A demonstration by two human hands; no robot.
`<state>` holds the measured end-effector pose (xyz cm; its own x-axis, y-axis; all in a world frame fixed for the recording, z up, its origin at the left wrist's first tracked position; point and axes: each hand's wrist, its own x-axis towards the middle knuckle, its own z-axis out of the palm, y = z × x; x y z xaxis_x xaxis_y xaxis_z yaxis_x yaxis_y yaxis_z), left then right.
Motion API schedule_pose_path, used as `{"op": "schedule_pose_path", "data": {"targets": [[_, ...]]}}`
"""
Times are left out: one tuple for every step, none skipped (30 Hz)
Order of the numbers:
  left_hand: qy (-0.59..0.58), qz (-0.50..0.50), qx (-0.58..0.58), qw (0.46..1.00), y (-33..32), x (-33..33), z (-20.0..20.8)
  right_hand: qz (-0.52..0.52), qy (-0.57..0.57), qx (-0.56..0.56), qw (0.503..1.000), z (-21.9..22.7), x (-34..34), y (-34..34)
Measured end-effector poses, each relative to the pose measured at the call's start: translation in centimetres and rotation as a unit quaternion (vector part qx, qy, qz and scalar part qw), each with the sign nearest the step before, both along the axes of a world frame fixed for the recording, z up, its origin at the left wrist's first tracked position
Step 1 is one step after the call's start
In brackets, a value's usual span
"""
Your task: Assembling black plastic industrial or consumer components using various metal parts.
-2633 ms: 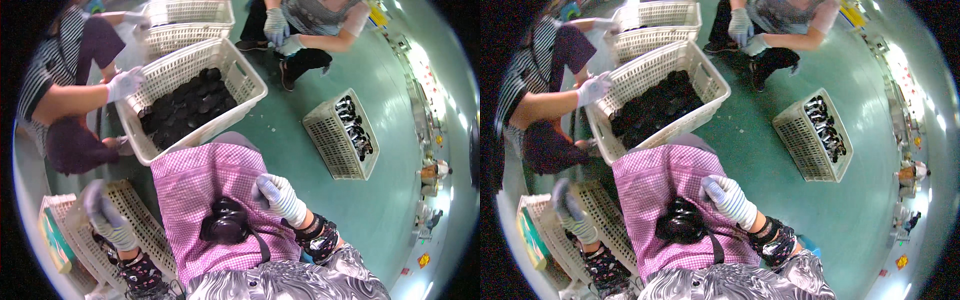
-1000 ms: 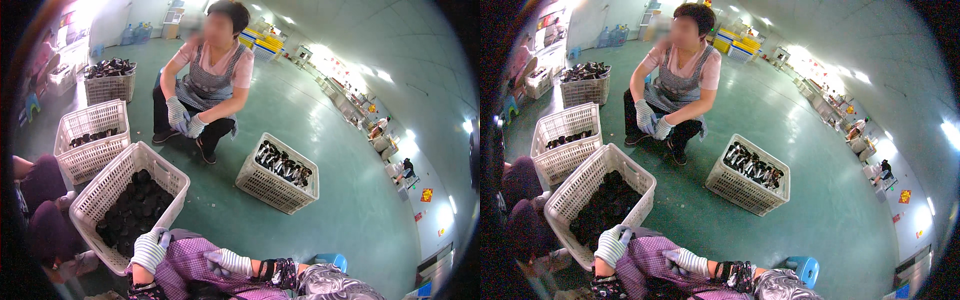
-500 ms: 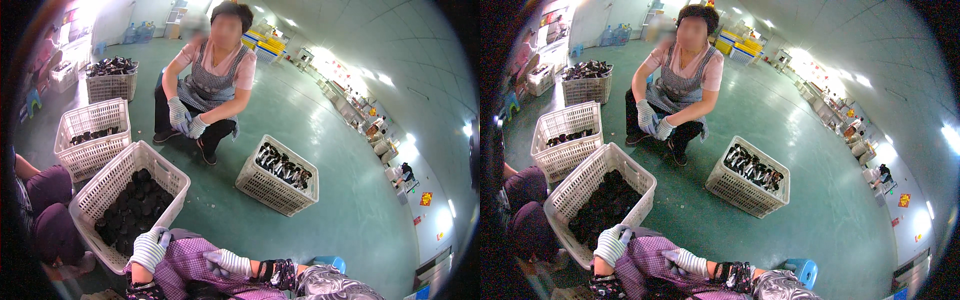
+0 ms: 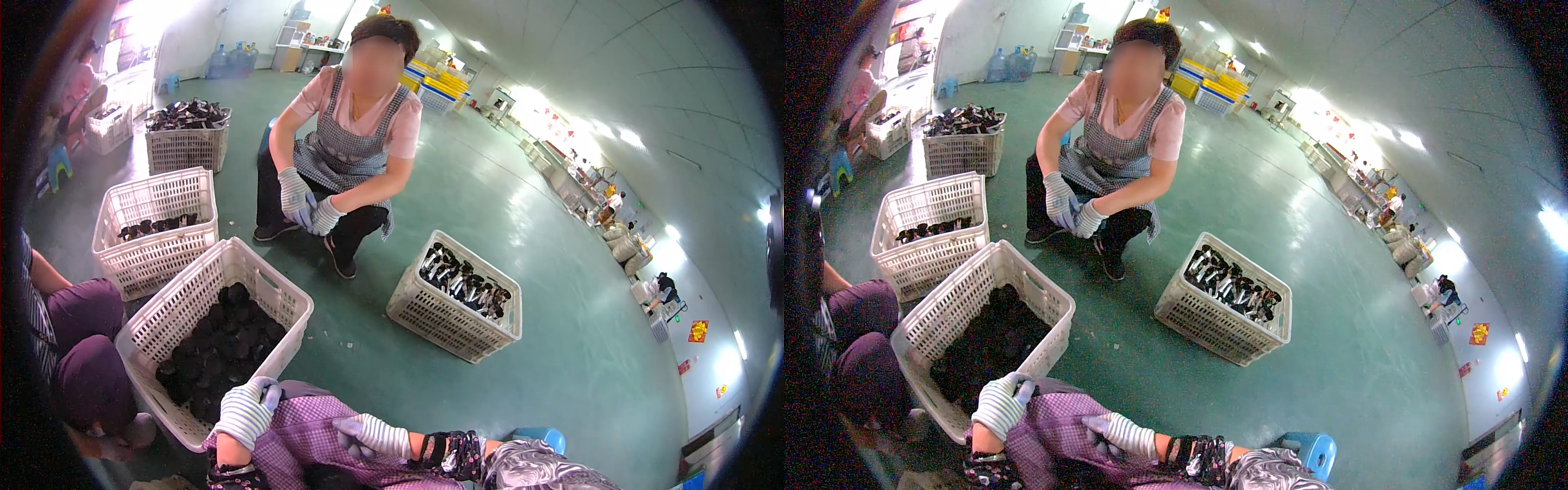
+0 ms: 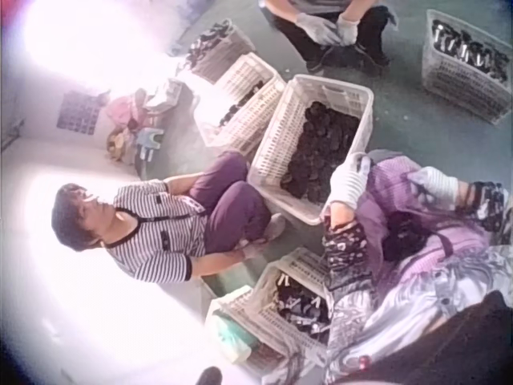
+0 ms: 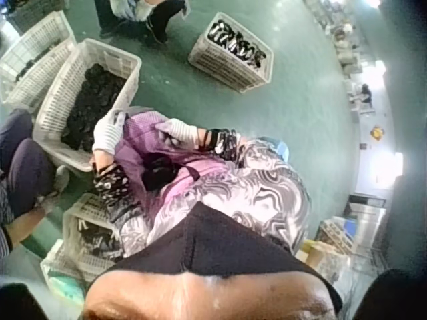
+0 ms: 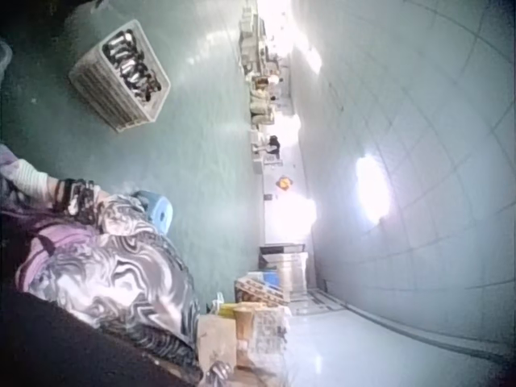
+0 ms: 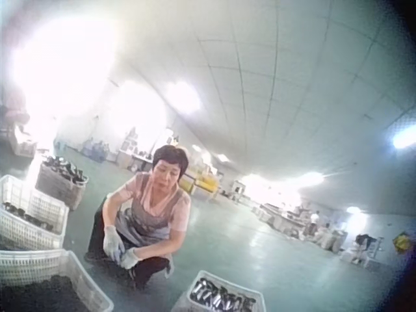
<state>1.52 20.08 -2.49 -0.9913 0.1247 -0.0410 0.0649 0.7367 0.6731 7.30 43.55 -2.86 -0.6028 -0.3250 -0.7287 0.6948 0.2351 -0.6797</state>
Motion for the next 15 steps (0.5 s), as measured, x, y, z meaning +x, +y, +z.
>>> {"op": "schedule_pose_path", "data": {"targets": [[0.012, -0.002, 0.011, 1.000, 0.0, -0.1, -0.3, 0.002, 0.002, -0.003, 1.000, -0.2, 0.0, 0.0], [0.011, -0.003, 0.011, 1.000, 0.0, -0.1, -0.4, 0.004, 0.005, -0.006, 1.000, -0.3, 0.0, 0.1], [0.011, -0.004, 0.013, 1.000, 0.0, -0.2, -0.5, 0.002, 0.004, -0.006, 1.000, -0.2, 0.1, 0.0], [0.012, -0.005, 0.015, 1.000, 0.0, -0.2, -0.5, -0.003, 0.006, -0.004, 1.000, 0.0, 0.0, 0.0], [0.011, -0.007, 0.015, 1.000, 0.0, -0.2, -0.5, -0.007, 0.009, -0.002, 1.000, 0.2, 0.0, -0.1], [0.011, -0.003, 0.016, 1.000, 0.0, -0.1, -0.5, -0.008, 0.008, -0.003, 1.000, 0.5, 0.0, -0.2], [0.011, 0.001, 0.017, 1.000, 0.0, -0.1, -0.4, -0.008, 0.006, -0.004, 1.000, 0.9, 0.0, -0.3], [0.010, 0.001, 0.016, 1.000, 0.0, 0.0, -0.3, -0.009, 0.005, -0.005, 1.000, 1.1, 0.0, -0.4], [0.005, 0.003, 0.020, 1.000, 0.0, 0.0, -0.2, -0.010, 0.004, -0.006, 1.000, 1.1, 0.0, -0.3], [0.000, 0.005, 0.023, 1.000, 0.0, 0.0, -0.1, -0.009, 0.007, -0.004, 1.000, 1.0, -0.1, -0.3], [0.000, 0.005, 0.023, 1.000, 0.1, 0.0, -0.2, -0.008, 0.010, -0.003, 1.000, 0.9, -0.1, -0.3], [0.002, 0.004, 0.019, 1.000, 0.1, -0.1, -0.2, -0.009, 0.010, -0.003, 1.000, 0.9, -0.1, -0.3], [0.004, 0.003, 0.015, 1.000, 0.1, -0.1, -0.1, -0.005, 0.009, -0.003, 1.000, 0.8, -0.1, -0.2], [0.005, 0.002, 0.014, 1.000, 0.1, -0.1, -0.2, -0.001, 0.008, -0.003, 1.000, 0.7, -0.1, -0.2], [0.004, 0.002, 0.016, 1.000, 0.0, -0.1, -0.3, -0.001, 0.008, -0.004, 1.000, 0.6, 0.0, -0.1]]}}
